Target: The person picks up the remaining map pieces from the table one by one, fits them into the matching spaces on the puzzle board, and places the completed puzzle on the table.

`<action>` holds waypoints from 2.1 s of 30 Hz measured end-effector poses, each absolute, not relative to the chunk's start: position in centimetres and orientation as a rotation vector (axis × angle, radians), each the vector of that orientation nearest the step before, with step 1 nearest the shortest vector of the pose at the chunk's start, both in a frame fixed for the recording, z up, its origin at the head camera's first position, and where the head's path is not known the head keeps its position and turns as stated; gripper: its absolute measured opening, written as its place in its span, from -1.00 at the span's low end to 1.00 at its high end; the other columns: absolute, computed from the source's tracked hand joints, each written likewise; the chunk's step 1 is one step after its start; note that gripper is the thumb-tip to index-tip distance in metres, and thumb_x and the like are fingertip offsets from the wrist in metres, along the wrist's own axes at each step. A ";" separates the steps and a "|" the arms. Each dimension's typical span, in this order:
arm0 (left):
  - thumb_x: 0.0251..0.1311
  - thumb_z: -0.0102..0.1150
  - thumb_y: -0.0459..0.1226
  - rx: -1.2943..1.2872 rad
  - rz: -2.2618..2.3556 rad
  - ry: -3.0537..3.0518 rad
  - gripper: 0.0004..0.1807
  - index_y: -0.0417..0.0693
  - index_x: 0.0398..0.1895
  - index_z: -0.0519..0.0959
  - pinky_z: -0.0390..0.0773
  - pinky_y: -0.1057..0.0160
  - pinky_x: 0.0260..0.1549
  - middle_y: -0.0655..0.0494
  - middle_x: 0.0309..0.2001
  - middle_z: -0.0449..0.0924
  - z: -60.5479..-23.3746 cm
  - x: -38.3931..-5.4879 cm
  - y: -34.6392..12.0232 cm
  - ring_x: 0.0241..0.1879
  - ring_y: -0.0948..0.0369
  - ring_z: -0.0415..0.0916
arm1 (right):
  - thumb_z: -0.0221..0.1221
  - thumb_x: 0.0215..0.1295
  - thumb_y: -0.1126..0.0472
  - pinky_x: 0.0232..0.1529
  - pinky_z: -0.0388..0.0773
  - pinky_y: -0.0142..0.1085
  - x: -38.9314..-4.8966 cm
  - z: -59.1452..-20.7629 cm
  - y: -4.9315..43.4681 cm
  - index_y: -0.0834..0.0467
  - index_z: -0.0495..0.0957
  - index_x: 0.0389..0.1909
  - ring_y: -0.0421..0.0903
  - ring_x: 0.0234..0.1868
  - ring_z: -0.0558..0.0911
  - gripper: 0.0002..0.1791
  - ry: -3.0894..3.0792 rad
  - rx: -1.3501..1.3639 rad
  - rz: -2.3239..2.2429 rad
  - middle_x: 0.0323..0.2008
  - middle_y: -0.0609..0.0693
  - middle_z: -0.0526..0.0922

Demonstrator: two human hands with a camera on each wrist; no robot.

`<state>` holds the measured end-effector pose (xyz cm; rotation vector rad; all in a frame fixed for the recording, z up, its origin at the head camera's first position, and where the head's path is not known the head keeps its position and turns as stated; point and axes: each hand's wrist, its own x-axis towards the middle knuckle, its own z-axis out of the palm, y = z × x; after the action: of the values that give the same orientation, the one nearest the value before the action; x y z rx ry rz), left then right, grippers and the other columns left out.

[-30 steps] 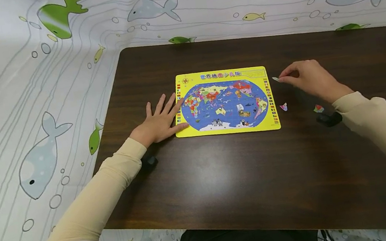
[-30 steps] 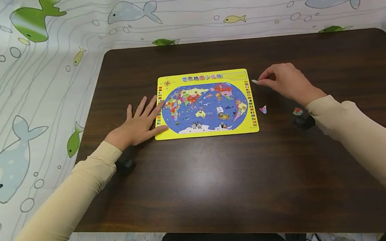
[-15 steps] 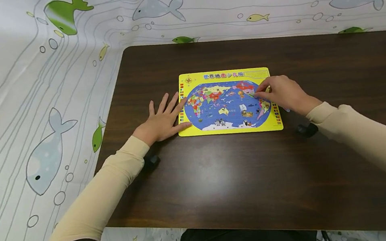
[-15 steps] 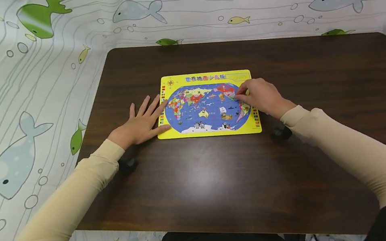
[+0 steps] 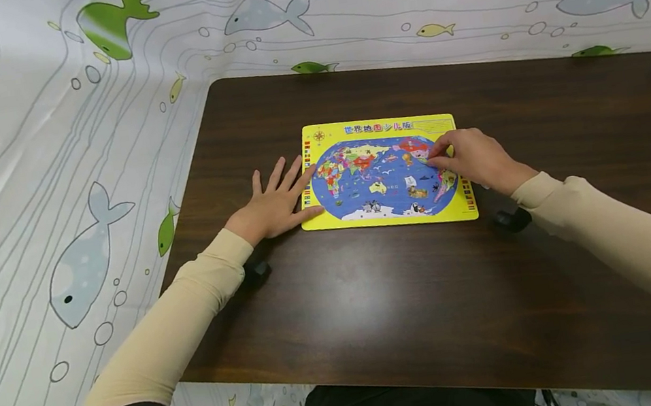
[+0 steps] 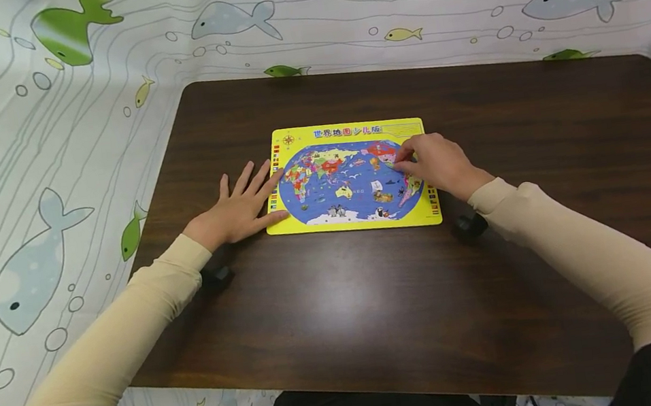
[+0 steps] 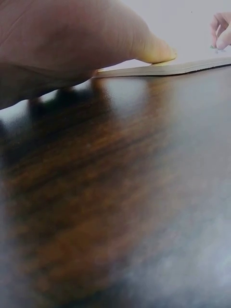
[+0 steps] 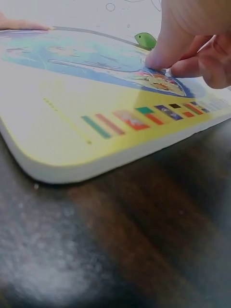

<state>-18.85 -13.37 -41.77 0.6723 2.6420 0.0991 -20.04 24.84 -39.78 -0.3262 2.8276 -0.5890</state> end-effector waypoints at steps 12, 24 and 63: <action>0.12 -0.49 0.50 0.671 0.103 2.656 -0.06 0.47 0.47 -0.49 -0.50 -0.38 0.31 0.19 0.53 -0.65 -41.9 -18.8 -13.3 0.51 -0.01 -0.67 | 0.11 0.37 -0.01 -0.29 0.44 -0.14 -20.1 -37.4 29.5 0.19 0.55 0.04 0.03 -0.26 0.47 -0.60 2.900 -0.320 -0.620 -0.10 0.17 0.63; 0.14 -0.46 0.48 0.653 0.085 2.637 -0.07 0.46 0.48 -0.47 -0.50 -0.38 0.31 0.18 0.53 -0.64 -41.8 -18.9 -13.3 0.51 -0.02 -0.66 | 0.18 0.31 0.18 -0.27 0.54 -0.12 -18.8 -37.2 37.2 0.10 0.62 -0.12 -0.08 -0.26 0.62 -0.83 2.747 -0.490 -0.306 -0.13 0.10 0.68; 0.17 -0.47 0.47 0.670 0.091 2.645 -0.08 0.44 0.49 -0.47 -0.49 -0.38 0.32 0.18 0.53 -0.64 -41.9 -19.0 -13.3 0.51 -0.02 -0.66 | 0.44 -0.09 0.33 -0.35 0.55 -0.42 -16.6 -39.4 42.7 -0.13 0.64 -0.25 -0.46 -0.39 0.46 -0.62 2.698 -0.931 -0.443 -0.18 -0.24 0.52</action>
<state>-19.02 -13.28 -41.95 0.6700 2.6445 0.0909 -16.60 42.66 -39.36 -0.9313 2.6984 -0.4431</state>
